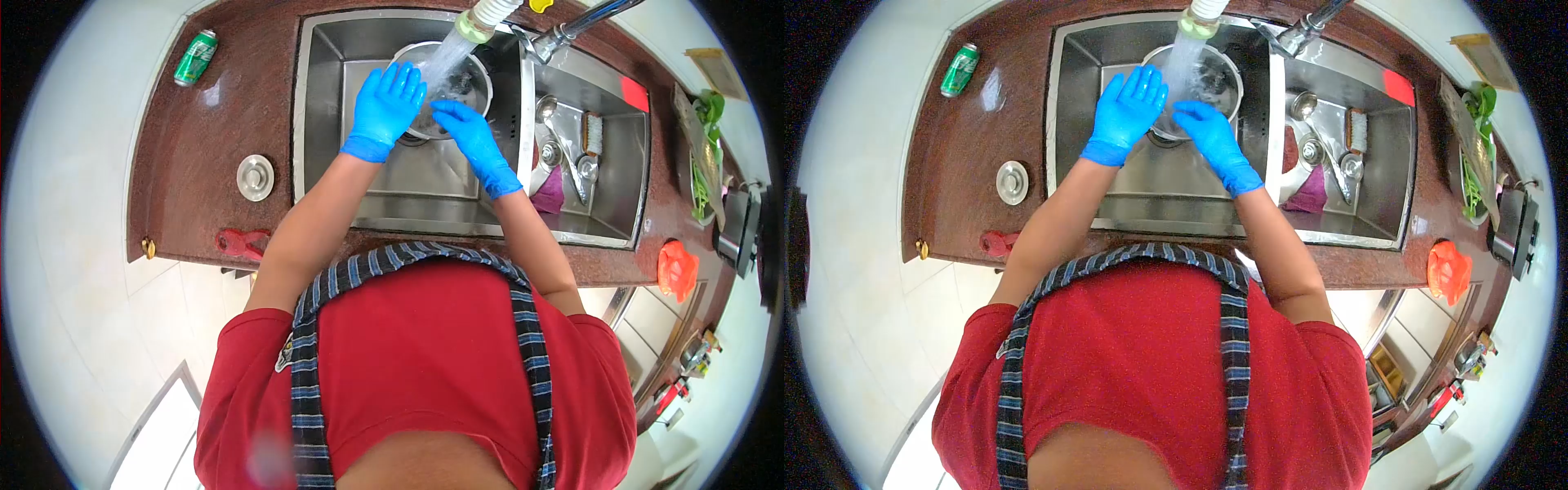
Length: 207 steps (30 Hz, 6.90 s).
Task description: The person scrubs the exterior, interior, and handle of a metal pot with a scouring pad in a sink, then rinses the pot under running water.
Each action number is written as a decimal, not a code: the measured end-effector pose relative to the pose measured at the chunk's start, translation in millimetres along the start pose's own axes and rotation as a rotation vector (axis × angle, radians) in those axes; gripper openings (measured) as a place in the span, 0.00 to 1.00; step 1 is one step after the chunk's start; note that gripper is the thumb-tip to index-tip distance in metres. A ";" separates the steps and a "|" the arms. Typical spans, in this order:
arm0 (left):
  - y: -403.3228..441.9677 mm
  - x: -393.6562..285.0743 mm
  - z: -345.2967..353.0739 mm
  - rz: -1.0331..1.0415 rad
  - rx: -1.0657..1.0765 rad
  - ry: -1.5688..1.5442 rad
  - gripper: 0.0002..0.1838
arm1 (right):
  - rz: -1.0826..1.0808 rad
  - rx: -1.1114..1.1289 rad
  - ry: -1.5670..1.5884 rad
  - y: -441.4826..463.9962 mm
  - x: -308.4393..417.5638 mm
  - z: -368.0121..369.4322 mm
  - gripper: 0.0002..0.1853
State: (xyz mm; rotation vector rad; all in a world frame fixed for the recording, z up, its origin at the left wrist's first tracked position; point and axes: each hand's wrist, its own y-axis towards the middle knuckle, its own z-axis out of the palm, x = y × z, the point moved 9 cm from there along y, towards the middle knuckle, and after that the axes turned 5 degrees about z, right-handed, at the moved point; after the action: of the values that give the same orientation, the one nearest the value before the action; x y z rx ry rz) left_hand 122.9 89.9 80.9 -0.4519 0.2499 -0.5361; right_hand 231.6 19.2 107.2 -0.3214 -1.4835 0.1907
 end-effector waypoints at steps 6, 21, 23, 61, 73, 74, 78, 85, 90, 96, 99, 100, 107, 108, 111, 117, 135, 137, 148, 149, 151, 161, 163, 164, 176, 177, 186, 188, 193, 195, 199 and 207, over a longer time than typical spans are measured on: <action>1.7 -11.7 16.3 0.106 0.100 -0.247 0.27 | 0.227 0.247 0.245 -31.2 -19.7 57.1 0.20; 4.9 -19.2 -8.3 0.095 0.065 -0.398 0.25 | 0.056 0.242 0.207 -28.9 -2.6 96.3 0.19; 2.6 -18.2 -8.5 0.066 0.018 -0.432 0.25 | 0.051 0.241 0.223 -24.9 0.9 97.1 0.18; -105.6 24.7 60.3 0.397 0.585 1.733 0.13 | 0.133 -0.009 1.566 -14.4 -31.8 5.9 0.24; -129.8 59.2 49.1 0.690 0.939 1.880 0.11 | 0.292 0.330 0.721 -16.7 -10.0 63.8 0.27; -129.2 62.4 46.4 0.624 0.936 1.885 0.10 | 0.308 0.347 0.776 -19.9 -12.0 66.8 0.28; -129.9 65.8 42.5 0.388 0.884 1.764 0.08 | 0.278 0.288 0.727 -31.9 -3.5 68.4 0.29; -118.6 59.8 39.0 0.318 0.763 1.617 0.07 | 0.154 0.511 0.909 -9.4 23.8 67.8 0.32; -146.2 56.1 92.2 1.231 1.069 2.091 0.08 | 0.060 0.534 1.103 -7.1 56.1 45.3 0.36; -124.6 44.0 76.9 1.113 0.869 2.044 0.09 | 0.042 0.542 1.079 -22.4 71.2 48.3 0.40; -135.5 41.7 95.6 1.259 0.894 1.965 0.11 | 0.021 0.560 1.050 -26.2 75.3 50.4 0.40; -136.8 41.6 98.2 1.259 0.892 1.966 0.11 | 0.325 0.746 1.717 -36.8 81.5 61.3 0.41; -140.5 40.1 96.7 1.272 0.865 2.008 0.11 | 0.076 0.501 1.011 -32.7 69.2 56.6 0.41; -145.9 45.9 95.3 1.380 0.959 2.063 0.12 | 0.075 0.502 1.009 -33.1 69.7 56.0 0.41; -145.1 35.3 95.3 1.251 0.838 1.959 0.17 | 0.089 0.472 1.103 -36.7 73.7 53.5 0.41; -149.1 41.2 101.0 1.354 0.912 2.019 0.24 | 0.051 0.455 1.062 -39.5 82.0 51.7 0.41; -60.6 32.5 44.8 -0.196 0.290 0.118 0.35 | 0.078 0.082 1.265 16.2 8.1 -0.8 0.28; -50.2 32.9 44.5 -0.206 0.281 0.055 0.37 | 0.062 0.140 1.327 28.8 9.9 -3.0 0.25; 1.2 33.2 9.6 -0.100 0.047 0.385 0.34 | -0.526 -0.423 -0.713 -2.1 45.8 47.4 0.15; -4.7 28.2 11.5 -0.098 0.077 0.319 0.33 | -0.633 -0.328 -0.541 -11.7 53.7 53.1 0.15; -14.3 20.6 5.9 -0.096 0.018 0.270 0.30 | -0.731 -0.230 -0.364 -14.1 54.3 49.0 0.15; -7.0 -45.6 -83.3 0.010 0.186 1.860 0.33 | -0.545 0.142 -1.277 63.4 -38.4 -6.8 0.24; -0.2 -47.2 -87.1 0.095 0.217 2.128 0.28 | -0.400 0.374 -1.588 86.4 -48.1 0.6 0.23; 3.4 -50.5 -90.1 0.106 0.213 2.122 0.28 | -0.425 0.445 -1.719 88.4 -46.1 3.0 0.24; -48.9 22.9 -102.8 -0.697 0.131 1.229 0.17 | 0.094 0.848 -1.214 66.5 -152.0 4.2 0.16; -62.1 28.6 -90.9 -0.676 0.083 1.006 0.17 | 0.073 0.839 -1.031 52.8 -118.6 21.5 0.16; -118.6 35.0 -41.9 -0.767 -0.004 0.676 0.05 | 0.039 0.485 -0.320 17.2 -69.1 30.7 0.20; -127.1 20.1 -42.0 -0.711 -0.106 0.829 0.06 | 0.006 0.584 -0.664 -12.4 -74.5 24.7 0.22; -140.5 6.0 -34.5 -0.672 -0.123 1.060 0.07 | -0.502 0.648 -1.475 20.9 -82.9 29.3 0.15; -141.9 3.6 -34.8 -0.671 -0.143 1.090 0.07 | -0.496 0.451 -1.931 57.7 -93.5 33.5 0.09; -136.2 1.0 -42.9 -0.671 -0.164 0.984 0.07 | -0.788 0.243 -1.830 36.9 -71.3 42.8 0.09; -129.0 16.1 -32.5 -0.685 -0.161 0.944 0.08 | -0.212 0.772 -0.730 9.7 -112.5 78.3 0.18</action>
State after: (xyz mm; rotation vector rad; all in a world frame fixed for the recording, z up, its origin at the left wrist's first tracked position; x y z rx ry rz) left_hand 69.1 -28.9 112.1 -0.4074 1.0693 -1.3986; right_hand 145.1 -0.3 2.2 0.5897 -2.0032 0.7384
